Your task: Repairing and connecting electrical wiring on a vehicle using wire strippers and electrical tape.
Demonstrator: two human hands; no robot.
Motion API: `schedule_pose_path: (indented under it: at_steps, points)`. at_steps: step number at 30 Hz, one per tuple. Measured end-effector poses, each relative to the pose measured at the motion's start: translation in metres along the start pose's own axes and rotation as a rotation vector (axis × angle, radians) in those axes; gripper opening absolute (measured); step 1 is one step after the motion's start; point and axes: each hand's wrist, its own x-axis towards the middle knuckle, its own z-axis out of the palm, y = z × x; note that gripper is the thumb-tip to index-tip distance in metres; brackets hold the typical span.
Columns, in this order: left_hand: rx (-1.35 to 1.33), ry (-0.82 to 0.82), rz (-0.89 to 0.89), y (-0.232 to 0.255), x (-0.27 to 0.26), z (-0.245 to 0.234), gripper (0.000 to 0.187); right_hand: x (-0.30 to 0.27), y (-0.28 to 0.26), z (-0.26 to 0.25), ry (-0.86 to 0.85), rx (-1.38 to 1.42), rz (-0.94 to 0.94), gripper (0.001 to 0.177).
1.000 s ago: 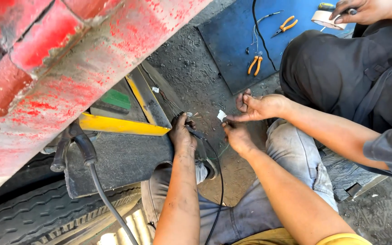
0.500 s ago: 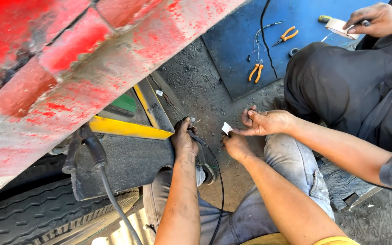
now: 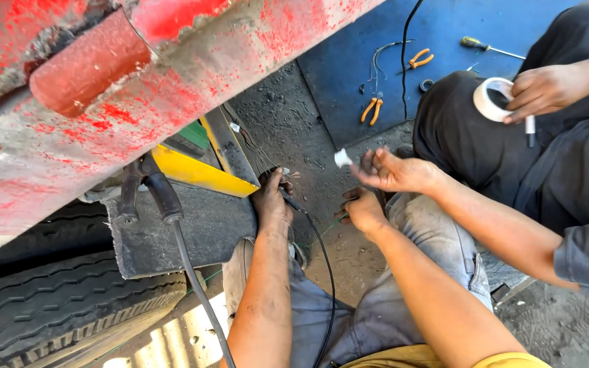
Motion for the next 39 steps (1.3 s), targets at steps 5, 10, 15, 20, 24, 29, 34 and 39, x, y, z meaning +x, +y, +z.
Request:
schedule_pose_path:
  at_steps: [5,10,15,20,24,29,34,39]
  points:
    - [0.002,0.02,-0.029,0.003,0.0,0.002,0.019,-0.084,-0.068,-0.023,-0.18,-0.305,-0.149,0.029]
    - [-0.019,0.028,-0.029,-0.012,0.014,-0.005,0.019,-0.116,-0.037,-0.062,-0.148,-0.182,-0.127,0.031]
    - [-0.024,0.036,-0.019,-0.01,0.014,-0.009,0.017,-0.151,-0.033,-0.086,-0.063,-0.393,-0.362,0.045]
    - [-0.121,-0.114,-0.122,-0.019,0.033,-0.018,0.006,-0.164,-0.002,-0.097,-0.298,-0.022,-0.228,0.064]
    - [-0.11,-0.096,-0.119,-0.02,0.034,-0.01,0.008,-0.201,-0.011,-0.089,-0.295,-0.379,-0.211,0.051]
    - [-0.155,-0.177,-0.088,-0.024,0.046,-0.014,0.001,-0.216,0.008,-0.094,-0.367,-0.578,-0.27,0.046]
    - [-0.126,-0.095,-0.143,-0.017,0.036,-0.005,0.012,-0.21,0.008,-0.092,-0.367,-0.578,-0.24,0.045]
    - [0.008,-0.091,-0.093,-0.013,0.03,-0.004,0.003,-0.206,0.009,-0.079,-0.459,-0.499,-0.2,0.043]
